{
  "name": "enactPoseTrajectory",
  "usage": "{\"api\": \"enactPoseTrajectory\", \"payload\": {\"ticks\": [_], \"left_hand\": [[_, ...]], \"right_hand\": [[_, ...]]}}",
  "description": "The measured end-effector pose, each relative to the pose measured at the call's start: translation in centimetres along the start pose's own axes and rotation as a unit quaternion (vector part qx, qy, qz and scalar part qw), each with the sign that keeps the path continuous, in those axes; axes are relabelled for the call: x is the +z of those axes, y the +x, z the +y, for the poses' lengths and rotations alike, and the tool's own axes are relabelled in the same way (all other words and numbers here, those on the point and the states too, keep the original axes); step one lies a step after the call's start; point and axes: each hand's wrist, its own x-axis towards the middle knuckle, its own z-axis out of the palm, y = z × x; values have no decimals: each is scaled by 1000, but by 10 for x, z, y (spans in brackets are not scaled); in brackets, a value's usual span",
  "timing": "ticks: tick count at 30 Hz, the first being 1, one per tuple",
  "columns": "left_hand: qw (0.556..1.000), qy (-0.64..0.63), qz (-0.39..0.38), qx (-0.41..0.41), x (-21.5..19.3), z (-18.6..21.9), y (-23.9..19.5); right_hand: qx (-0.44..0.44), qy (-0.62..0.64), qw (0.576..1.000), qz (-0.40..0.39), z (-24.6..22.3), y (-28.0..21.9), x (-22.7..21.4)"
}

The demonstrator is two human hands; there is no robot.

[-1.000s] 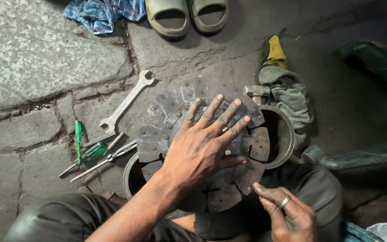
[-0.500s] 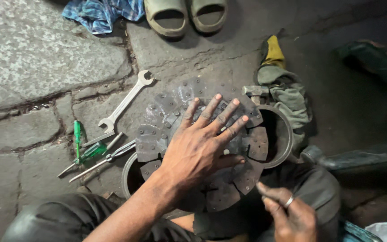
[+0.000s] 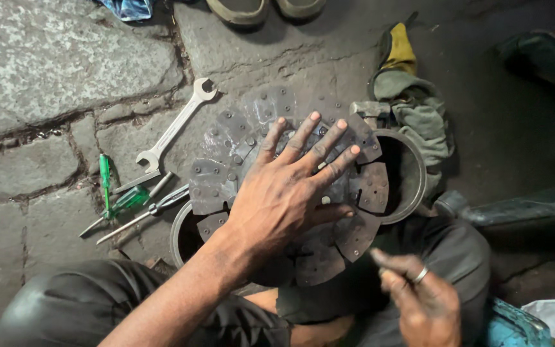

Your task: The person sits on the floor and uses a small metal tool to scrape and clean the friction surfaces of a disassembled clutch assembly. The person holds the assembly with one hand and methodically scrapes each friction pad segment.

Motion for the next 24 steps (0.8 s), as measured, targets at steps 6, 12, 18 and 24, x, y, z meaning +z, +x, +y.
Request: {"api": "enactPoseTrajectory", "payload": {"ticks": [6,12,18,24], "left_hand": [[1000,4,-2,-1,4,-1,0],[1000,12,-9,0,5,-1,0],[1000,7,-3,0,4,-1,3],[1000,-8,-10,-4,0,-1,3]], "right_hand": [[0,-17,1000,24,-11,-2,2],[19,-45,998,38,-23,-1,7],[23,-70,997,33,-31,-1,8],[28,-62,997,42,-18,-3,10]]}}
